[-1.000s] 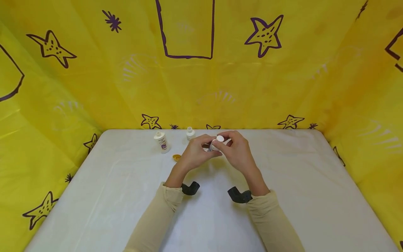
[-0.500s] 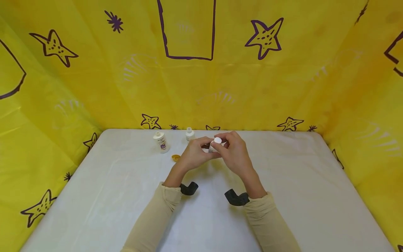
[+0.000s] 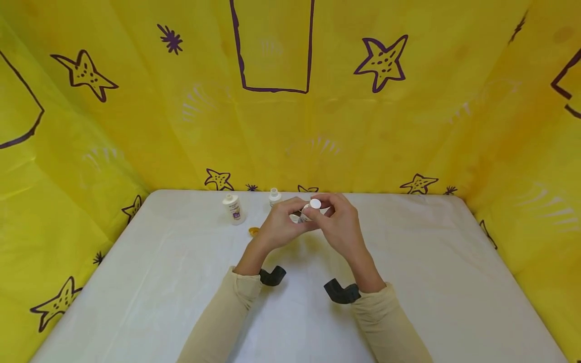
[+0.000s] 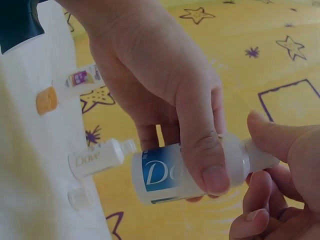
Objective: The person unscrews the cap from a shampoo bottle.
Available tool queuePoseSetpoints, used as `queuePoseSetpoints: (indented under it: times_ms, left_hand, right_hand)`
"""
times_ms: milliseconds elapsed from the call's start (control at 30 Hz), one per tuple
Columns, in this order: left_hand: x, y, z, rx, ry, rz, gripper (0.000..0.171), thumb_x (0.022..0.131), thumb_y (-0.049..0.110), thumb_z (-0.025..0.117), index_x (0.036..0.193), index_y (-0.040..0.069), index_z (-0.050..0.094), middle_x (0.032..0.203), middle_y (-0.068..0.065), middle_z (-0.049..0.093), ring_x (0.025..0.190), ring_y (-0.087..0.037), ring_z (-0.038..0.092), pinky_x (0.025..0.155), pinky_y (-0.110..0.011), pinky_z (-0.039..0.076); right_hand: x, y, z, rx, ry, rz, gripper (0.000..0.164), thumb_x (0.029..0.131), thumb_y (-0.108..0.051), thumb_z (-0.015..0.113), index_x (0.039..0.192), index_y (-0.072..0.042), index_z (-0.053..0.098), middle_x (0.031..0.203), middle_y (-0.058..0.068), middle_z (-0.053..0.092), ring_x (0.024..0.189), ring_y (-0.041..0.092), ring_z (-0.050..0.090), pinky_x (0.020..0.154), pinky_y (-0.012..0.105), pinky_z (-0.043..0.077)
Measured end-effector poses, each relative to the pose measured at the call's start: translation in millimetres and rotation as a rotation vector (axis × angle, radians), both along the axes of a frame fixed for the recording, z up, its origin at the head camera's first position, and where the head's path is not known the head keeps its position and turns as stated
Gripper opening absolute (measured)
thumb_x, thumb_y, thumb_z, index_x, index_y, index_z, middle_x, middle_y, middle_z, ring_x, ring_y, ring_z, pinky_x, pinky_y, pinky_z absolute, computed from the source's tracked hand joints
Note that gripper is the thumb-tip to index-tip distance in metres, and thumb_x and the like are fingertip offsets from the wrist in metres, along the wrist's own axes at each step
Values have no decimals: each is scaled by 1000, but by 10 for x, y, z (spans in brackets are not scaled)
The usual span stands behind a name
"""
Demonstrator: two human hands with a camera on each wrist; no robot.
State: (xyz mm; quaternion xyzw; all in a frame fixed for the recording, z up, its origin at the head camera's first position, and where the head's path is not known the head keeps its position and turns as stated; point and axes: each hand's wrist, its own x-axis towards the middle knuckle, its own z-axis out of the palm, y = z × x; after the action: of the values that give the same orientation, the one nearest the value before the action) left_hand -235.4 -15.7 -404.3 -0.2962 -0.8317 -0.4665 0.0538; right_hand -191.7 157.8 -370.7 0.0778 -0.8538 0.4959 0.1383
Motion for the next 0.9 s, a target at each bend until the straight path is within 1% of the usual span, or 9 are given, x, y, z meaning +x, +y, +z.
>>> queuePoseSetpoints:
  times_ms: [200, 367, 500, 567, 667, 733, 800, 867, 900]
  left_hand:
    - [6, 2, -10, -34, 32, -40, 25, 86, 35, 83, 106, 23, 75, 99, 8, 70, 88, -9, 58, 80, -41, 57]
    - [2, -27, -2, -35, 23, -80, 28, 85, 32, 85, 110, 23, 75, 96, 7, 69, 87, -9, 60, 81, -43, 57]
    - [-14, -52, -12, -14, -25, -125, 31, 84, 30, 85, 113, 23, 75, 95, 7, 69, 88, -9, 61, 83, -45, 57]
    - [-20, -63, -14, -9, -51, -144, 31, 85, 30, 84, 114, 23, 75, 95, 7, 68, 89, -10, 61, 82, -43, 57]
    - [-20, -80, -2, -8, -77, -164, 29, 86, 30, 83, 114, 24, 75, 96, 7, 68, 90, -10, 61, 82, -41, 57]
    - [-19, -94, 9, -4, -95, -182, 29, 87, 30, 82, 114, 24, 74, 98, 6, 69, 90, -10, 62, 83, -37, 57]
    - [-20, -109, 12, 3, -130, -198, 28, 88, 29, 81, 114, 23, 74, 100, 6, 69, 91, -10, 62, 85, -36, 57]
    - [-22, -118, 10, 13, -169, -214, 27, 88, 28, 81, 113, 21, 74, 99, 4, 71, 90, -11, 63, 85, -33, 57]
    - [-22, -122, 10, 18, -188, -220, 26, 88, 28, 81, 112, 20, 74, 98, 3, 71, 90, -11, 64, 85, -32, 57]
  right_hand:
    - [11, 16, -12, 0, 33, 27, 27, 90, -21, 80, 111, -6, 72, 94, 10, 65, 79, 21, 54, 65, 20, 46]
    - [24, 40, -12, 0, 59, 71, 23, 90, -17, 79, 107, -4, 69, 91, 11, 64, 75, 18, 54, 63, 20, 46]
    - [36, 53, -8, 11, 75, 89, 21, 91, -17, 78, 105, -4, 69, 90, 11, 64, 73, 14, 55, 61, 20, 48]
    - [36, 59, -4, 8, 78, 106, 20, 91, -16, 78, 104, -4, 69, 91, 12, 65, 72, 13, 57, 61, 21, 50]
    - [25, 71, -1, -32, 63, 156, 19, 92, -14, 76, 104, -3, 67, 91, 14, 63, 63, 12, 58, 56, 24, 52]
    - [17, 83, 4, -62, 48, 200, 19, 93, -13, 75, 106, -3, 66, 91, 14, 62, 54, 15, 58, 52, 26, 52]
    - [11, 99, 12, -78, 32, 243, 19, 93, -13, 74, 109, -4, 67, 94, 13, 61, 47, 17, 55, 47, 27, 49]
    - [9, 119, 18, -85, 16, 273, 20, 94, -13, 73, 113, -6, 68, 97, 10, 61, 45, 22, 54, 44, 27, 46]
    - [11, 131, 19, -83, 10, 287, 21, 95, -13, 73, 115, -7, 69, 99, 9, 61, 45, 23, 53, 43, 27, 44]
